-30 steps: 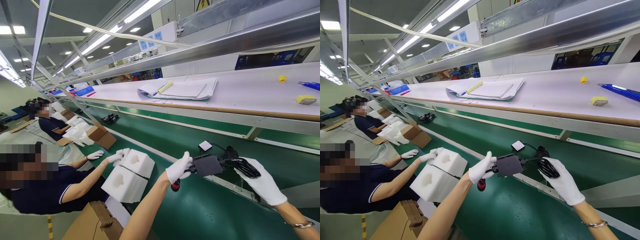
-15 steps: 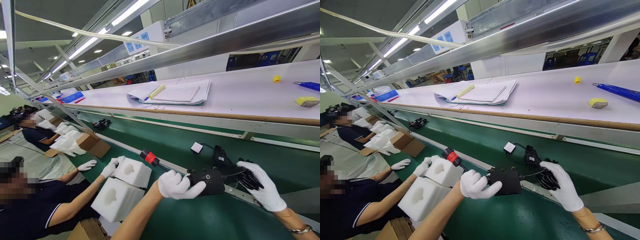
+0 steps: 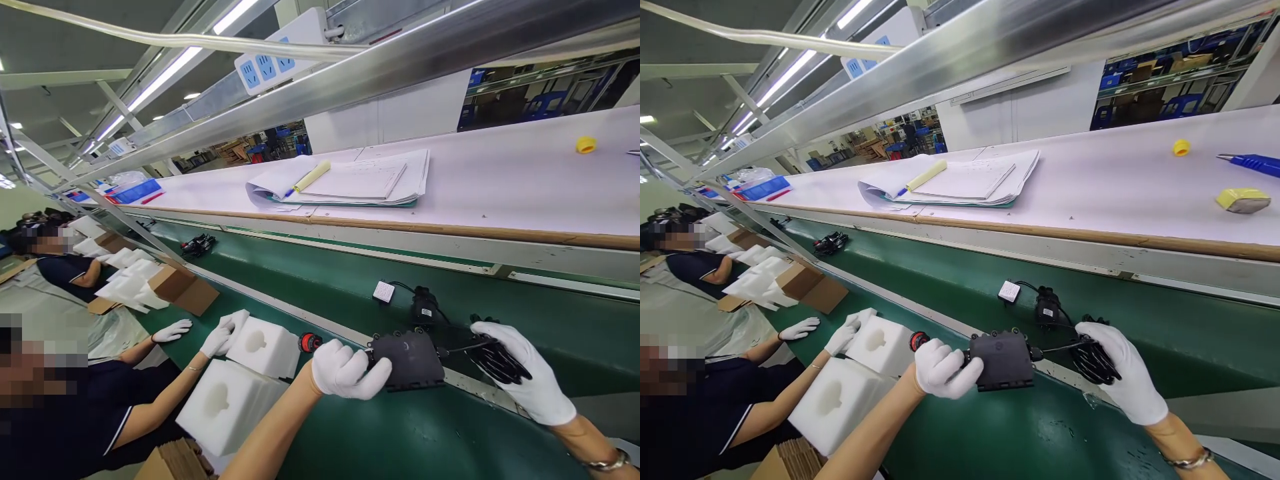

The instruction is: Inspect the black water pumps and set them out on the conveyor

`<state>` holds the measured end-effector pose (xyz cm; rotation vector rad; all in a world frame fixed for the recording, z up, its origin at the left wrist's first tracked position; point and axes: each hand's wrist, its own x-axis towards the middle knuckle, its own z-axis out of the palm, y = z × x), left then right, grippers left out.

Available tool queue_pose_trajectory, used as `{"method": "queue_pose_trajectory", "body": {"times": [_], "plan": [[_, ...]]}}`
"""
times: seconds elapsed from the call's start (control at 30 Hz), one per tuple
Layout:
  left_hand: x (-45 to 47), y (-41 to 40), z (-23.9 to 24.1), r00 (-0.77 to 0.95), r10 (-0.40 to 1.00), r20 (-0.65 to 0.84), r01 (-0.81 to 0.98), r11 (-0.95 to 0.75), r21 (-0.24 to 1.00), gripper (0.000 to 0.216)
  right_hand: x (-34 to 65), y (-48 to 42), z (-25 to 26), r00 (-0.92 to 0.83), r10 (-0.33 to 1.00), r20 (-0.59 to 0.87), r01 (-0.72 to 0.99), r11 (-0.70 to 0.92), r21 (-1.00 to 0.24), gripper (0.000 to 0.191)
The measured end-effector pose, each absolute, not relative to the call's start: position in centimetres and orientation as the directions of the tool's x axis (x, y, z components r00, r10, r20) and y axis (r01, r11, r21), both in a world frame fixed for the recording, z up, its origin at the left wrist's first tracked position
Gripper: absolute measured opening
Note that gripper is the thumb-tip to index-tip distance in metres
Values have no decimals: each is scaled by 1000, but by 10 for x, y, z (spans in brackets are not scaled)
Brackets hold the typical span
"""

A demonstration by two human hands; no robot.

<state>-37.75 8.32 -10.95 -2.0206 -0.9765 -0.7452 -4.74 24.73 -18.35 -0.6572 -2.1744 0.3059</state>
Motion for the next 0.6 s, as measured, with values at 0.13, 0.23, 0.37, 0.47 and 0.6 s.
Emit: {"method": "queue_pose_trajectory", "body": {"times": [0.13,0.23,0.37,0.47,0.6], "plan": [[-379,87,-102,544,356,760,818,-427,-385,22,-53,249,-183,-515,569,641,323,822,-469,40],[-379,88,-103,550,312,775,813,-413,-410,17,-54,253,-187,-523,564,639,327,825,-460,39],[-396,102,-127,513,419,749,854,-340,-394,29,-57,271,-193,-566,493,661,359,869,-340,38],[-427,147,-158,337,784,521,934,-210,-288,45,-77,300,-192,-669,552,497,543,820,-179,39],[-461,240,-196,262,905,334,950,-182,-253,52,-124,347,-189,-660,737,146,744,668,-15,39]]}}
